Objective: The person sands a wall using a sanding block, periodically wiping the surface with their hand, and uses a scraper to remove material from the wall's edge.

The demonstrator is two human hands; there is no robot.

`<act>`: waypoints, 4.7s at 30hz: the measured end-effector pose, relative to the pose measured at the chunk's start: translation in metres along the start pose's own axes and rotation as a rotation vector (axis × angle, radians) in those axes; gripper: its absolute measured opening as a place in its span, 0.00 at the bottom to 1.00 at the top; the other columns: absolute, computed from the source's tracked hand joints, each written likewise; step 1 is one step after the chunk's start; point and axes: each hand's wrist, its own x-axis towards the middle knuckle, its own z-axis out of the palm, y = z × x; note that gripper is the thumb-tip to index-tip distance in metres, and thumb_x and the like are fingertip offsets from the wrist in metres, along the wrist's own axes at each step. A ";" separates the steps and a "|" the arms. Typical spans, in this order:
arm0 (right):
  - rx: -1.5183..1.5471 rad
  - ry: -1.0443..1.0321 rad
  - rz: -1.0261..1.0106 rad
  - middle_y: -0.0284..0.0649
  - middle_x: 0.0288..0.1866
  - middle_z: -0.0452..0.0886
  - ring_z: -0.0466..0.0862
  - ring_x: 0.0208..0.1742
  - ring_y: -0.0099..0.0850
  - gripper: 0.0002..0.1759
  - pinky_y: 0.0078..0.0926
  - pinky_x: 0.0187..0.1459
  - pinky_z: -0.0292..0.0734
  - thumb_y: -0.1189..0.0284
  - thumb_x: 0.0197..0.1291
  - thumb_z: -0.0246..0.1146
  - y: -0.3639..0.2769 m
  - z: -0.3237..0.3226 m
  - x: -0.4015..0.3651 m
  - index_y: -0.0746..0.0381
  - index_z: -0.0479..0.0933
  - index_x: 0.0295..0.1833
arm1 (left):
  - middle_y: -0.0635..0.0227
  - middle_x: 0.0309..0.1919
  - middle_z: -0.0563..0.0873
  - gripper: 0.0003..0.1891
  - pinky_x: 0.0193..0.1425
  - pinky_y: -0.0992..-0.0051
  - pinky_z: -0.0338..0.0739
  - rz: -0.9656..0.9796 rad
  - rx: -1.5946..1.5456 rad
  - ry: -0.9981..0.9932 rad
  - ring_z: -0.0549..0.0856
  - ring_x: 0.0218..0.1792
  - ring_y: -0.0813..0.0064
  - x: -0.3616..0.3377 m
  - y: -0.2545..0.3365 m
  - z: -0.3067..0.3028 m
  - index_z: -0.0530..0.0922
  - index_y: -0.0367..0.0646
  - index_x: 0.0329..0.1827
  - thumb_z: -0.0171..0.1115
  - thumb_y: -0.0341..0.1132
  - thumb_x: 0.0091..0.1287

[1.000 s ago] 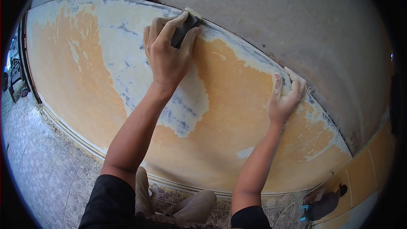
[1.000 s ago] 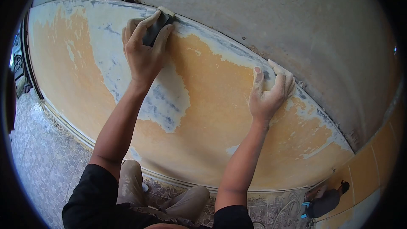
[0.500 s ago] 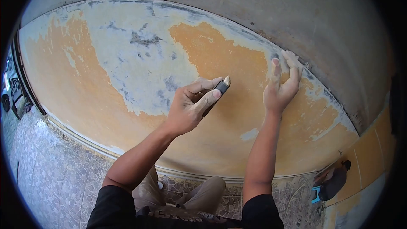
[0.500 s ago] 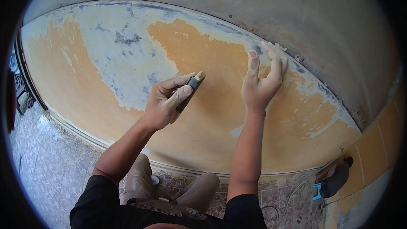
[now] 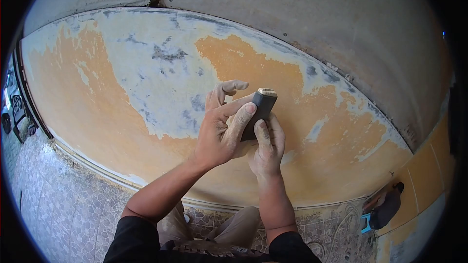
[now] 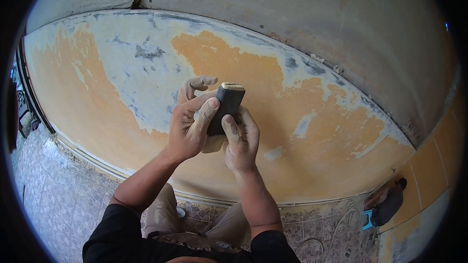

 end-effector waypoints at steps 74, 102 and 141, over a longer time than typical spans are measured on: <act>-1.332 0.460 -0.973 0.33 0.42 0.85 0.83 0.40 0.28 0.30 0.29 0.41 0.82 0.80 0.66 0.78 0.037 -0.025 0.065 0.54 0.88 0.74 | 0.63 0.55 0.88 0.29 0.75 0.56 0.73 0.504 0.843 0.100 0.82 0.61 0.56 0.137 -0.041 -0.090 0.85 0.44 0.63 0.86 0.49 0.65; -1.157 0.442 -0.881 0.33 0.43 0.80 0.83 0.41 0.32 0.30 0.32 0.41 0.84 0.80 0.69 0.74 0.061 -0.006 0.053 0.52 0.86 0.76 | 0.61 0.56 0.87 0.24 0.76 0.53 0.72 0.454 0.889 0.057 0.82 0.63 0.55 0.138 -0.036 -0.092 0.85 0.42 0.63 0.80 0.49 0.74; -1.213 0.373 -0.928 0.39 0.44 0.84 0.83 0.41 0.36 0.30 0.34 0.44 0.82 0.83 0.65 0.76 0.042 0.022 0.088 0.61 0.86 0.73 | 0.58 0.50 0.89 0.11 0.74 0.54 0.74 0.565 0.793 0.039 0.85 0.57 0.52 0.144 -0.037 -0.102 0.85 0.40 0.57 0.57 0.25 0.78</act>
